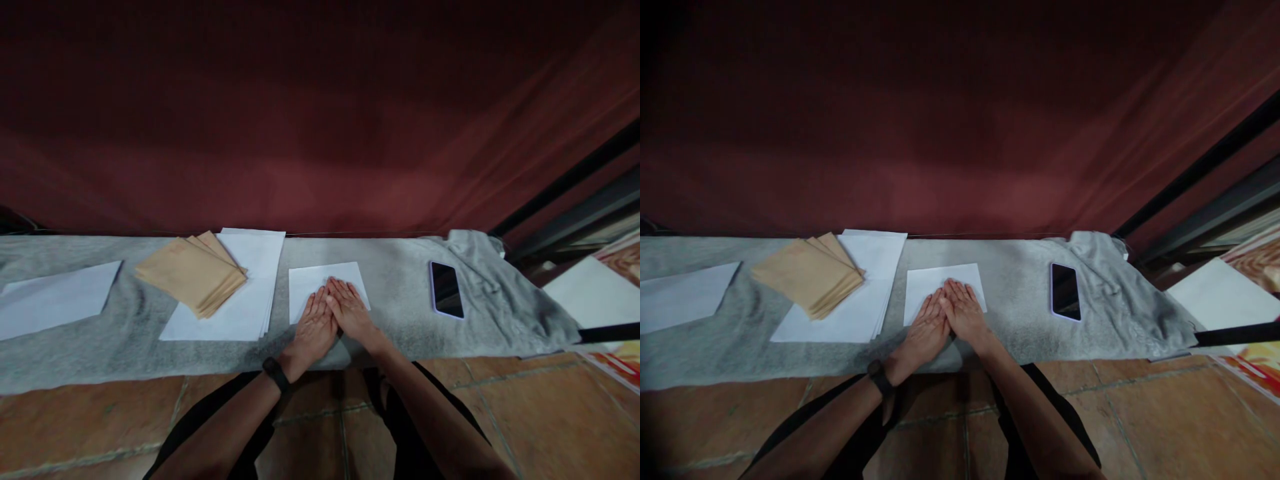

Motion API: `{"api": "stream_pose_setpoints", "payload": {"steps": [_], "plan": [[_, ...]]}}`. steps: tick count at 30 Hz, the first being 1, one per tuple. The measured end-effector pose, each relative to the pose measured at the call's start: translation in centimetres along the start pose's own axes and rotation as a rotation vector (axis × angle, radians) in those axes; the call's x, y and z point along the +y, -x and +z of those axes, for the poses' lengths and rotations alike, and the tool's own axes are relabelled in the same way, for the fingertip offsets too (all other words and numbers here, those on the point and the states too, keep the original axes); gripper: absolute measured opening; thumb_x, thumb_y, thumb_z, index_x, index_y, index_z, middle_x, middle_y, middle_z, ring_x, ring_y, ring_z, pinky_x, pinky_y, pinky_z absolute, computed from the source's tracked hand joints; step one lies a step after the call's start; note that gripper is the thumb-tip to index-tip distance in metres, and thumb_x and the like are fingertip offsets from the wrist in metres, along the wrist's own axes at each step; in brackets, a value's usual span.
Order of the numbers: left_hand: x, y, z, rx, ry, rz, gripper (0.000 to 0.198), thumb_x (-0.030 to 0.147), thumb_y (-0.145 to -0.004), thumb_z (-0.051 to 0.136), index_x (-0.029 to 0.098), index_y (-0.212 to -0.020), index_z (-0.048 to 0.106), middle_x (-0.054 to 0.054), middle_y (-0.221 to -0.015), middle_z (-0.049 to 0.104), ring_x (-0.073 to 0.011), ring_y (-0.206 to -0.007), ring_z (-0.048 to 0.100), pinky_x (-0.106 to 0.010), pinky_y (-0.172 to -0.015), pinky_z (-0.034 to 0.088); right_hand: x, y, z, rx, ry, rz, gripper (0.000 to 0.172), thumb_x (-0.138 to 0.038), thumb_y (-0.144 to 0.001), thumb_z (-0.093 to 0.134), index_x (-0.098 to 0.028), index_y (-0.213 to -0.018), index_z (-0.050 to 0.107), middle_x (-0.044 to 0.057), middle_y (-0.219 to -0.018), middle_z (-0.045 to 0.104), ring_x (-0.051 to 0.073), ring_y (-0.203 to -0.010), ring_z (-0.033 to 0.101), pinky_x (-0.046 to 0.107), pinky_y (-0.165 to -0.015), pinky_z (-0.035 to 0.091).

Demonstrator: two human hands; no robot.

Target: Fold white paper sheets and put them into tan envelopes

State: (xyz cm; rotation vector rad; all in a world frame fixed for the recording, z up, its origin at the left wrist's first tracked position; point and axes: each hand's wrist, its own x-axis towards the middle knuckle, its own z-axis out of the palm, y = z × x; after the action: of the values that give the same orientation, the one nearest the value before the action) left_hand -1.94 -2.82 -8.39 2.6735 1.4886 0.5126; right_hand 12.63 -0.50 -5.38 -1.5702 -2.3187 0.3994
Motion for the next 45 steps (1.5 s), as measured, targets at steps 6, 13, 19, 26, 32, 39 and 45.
{"api": "stream_pose_setpoints", "payload": {"steps": [6,13,19,26,32,39,45], "plan": [[-1.1,-1.8,-1.5,-0.083,-0.002,-0.147,0.058,0.022,-0.102,0.027,0.003,-0.156,0.034,-0.019,-0.162,0.037,-0.0256,-0.155,0.025,-0.049,-0.127,0.026,0.4,-1.5,0.3,-0.01,0.087,0.036,0.057,-0.04,-0.109,0.018,-0.016,-0.156,0.041,0.007,-0.164,0.035,0.022,-0.154,0.03,0.047,-0.128,0.018],[-1.9,-3.9,-2.3,-0.163,-0.072,-0.266,0.057,0.026,-0.104,0.023,0.008,-0.157,0.035,-0.012,-0.167,0.03,-0.0257,-0.157,0.02,-0.05,-0.129,0.015,0.3,-2.5,1.0,0.048,0.185,0.083,0.054,-0.041,-0.109,0.026,-0.021,-0.158,0.039,0.006,-0.165,0.033,0.027,-0.153,0.031,0.052,-0.126,0.02],[-2.8,-4.1,-2.3,-0.151,-0.096,-0.315,0.059,0.03,-0.105,0.027,0.009,-0.159,0.031,-0.011,-0.167,0.027,-0.0247,-0.157,0.018,-0.047,-0.129,0.014,0.5,-2.9,1.4,0.082,0.249,0.146,0.055,-0.04,-0.108,0.03,-0.019,-0.159,0.037,0.008,-0.167,0.03,0.029,-0.152,0.034,0.052,-0.125,0.02],[-4.0,-3.0,-2.3,-0.085,-0.123,-0.362,0.063,0.036,-0.104,0.03,0.006,-0.16,0.028,-0.017,-0.166,0.029,-0.0255,-0.157,0.02,-0.046,-0.128,0.017,2.2,-1.9,1.1,0.154,0.266,0.189,0.059,-0.043,-0.108,0.031,-0.013,-0.159,0.036,0.014,-0.163,0.036,0.032,-0.15,0.035,0.052,-0.123,0.023],[-4.6,-2.1,-2.5,-0.01,-0.084,-0.364,0.064,0.039,-0.105,0.029,0.003,-0.158,0.031,-0.02,-0.165,0.03,-0.029,-0.156,0.023,-0.048,-0.127,0.022,3.4,-0.5,0.0,0.235,0.264,0.212,0.06,-0.041,-0.107,0.034,-0.007,-0.155,0.039,0.02,-0.159,0.043,0.034,-0.146,0.041,0.052,-0.12,0.027],[-4.7,-1.7,-2.6,-0.011,-0.092,-0.393,0.067,0.043,-0.105,0.03,0.0,-0.156,0.032,-0.023,-0.164,0.029,-0.0324,-0.155,0.023,-0.051,-0.126,0.024,4.3,0.5,-2.9,0.193,0.229,0.384,0.047,-0.039,-0.101,0.048,-0.011,-0.139,0.057,0.02,-0.126,0.068,0.032,-0.115,0.062,0.043,-0.098,0.046],[-4.6,-1.8,-2.6,-0.014,-0.092,-0.414,0.067,0.045,-0.105,0.03,0.003,-0.157,0.032,-0.022,-0.164,0.03,-0.0308,-0.156,0.022,-0.05,-0.126,0.024,4.9,0.8,-3.4,0.137,0.074,0.493,0.037,-0.038,-0.095,0.059,-0.012,-0.121,0.063,0.015,-0.099,0.074,0.027,-0.09,0.072,0.033,-0.078,0.051]]}}
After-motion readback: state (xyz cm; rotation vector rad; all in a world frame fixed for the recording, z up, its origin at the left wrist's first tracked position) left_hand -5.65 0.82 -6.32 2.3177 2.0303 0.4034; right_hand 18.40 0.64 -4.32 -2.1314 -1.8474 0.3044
